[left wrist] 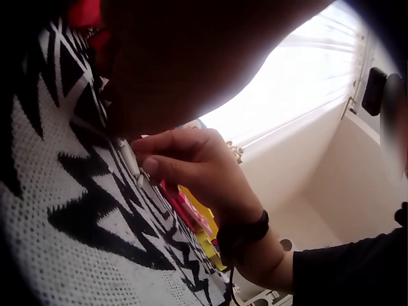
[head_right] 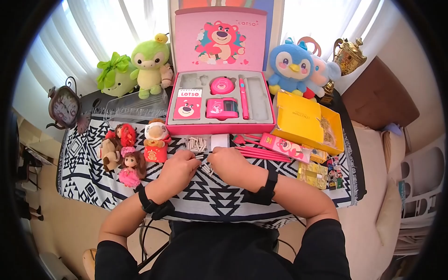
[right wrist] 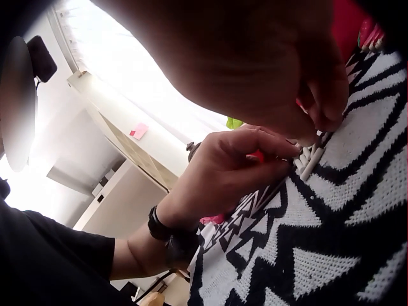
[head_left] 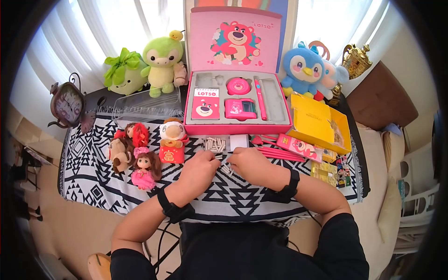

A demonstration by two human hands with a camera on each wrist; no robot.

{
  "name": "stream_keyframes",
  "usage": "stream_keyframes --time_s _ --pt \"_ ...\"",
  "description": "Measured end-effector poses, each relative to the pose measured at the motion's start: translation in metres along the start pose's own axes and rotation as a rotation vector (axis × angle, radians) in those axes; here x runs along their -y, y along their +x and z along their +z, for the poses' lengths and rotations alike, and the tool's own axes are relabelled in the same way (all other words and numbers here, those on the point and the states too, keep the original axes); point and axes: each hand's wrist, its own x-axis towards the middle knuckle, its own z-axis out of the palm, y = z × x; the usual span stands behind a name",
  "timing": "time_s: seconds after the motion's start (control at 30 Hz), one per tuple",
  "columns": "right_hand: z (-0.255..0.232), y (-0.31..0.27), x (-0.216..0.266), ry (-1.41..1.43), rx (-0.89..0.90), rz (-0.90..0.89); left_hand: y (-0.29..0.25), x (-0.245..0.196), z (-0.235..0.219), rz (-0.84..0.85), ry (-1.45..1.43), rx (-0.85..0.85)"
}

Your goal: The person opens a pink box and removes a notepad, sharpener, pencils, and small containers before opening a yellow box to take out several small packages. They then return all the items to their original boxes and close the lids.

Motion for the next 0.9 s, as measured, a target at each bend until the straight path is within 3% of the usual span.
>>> stream_keyframes --time_s 0.4,0.47,0.53,0.57,0.63,0.67,0.73,0.9 --pt "-0.014 0.011 0.003 0.164 0.007 0.13 0.01 0.004 -0.005 0.069 -0.012 0.098" --pt "-0.021 0.017 0.001 0.156 -0.043 0.161 0.012 0.002 -0.007 -0.128 -0.105 -0.085" --pt "-0.019 0.028 -0.004 0.125 -0.247 0.094 0.021 0.008 -0.013 -0.198 -0.149 -0.102" --pt "-0.017 0.035 -0.005 0.125 -0.247 0.093 0.027 0.011 -0.016 -0.277 -0.188 -0.129" --pt "-0.013 0.05 -0.007 0.069 -0.223 0.092 0.033 0.018 -0.01 -0.274 -0.182 -0.156" --pt "-0.008 0.057 -0.009 0.068 -0.225 0.085 0.037 0.018 -0.009 -0.311 -0.168 -0.133" --pt "-0.002 0.068 -0.009 -0.109 -0.056 0.146 0.042 0.017 -0.005 -0.363 -0.096 -0.082" --pt "0.002 0.068 0.001 -0.114 -0.012 0.18 0.047 0.013 -0.004 -0.398 -0.024 -0.033"
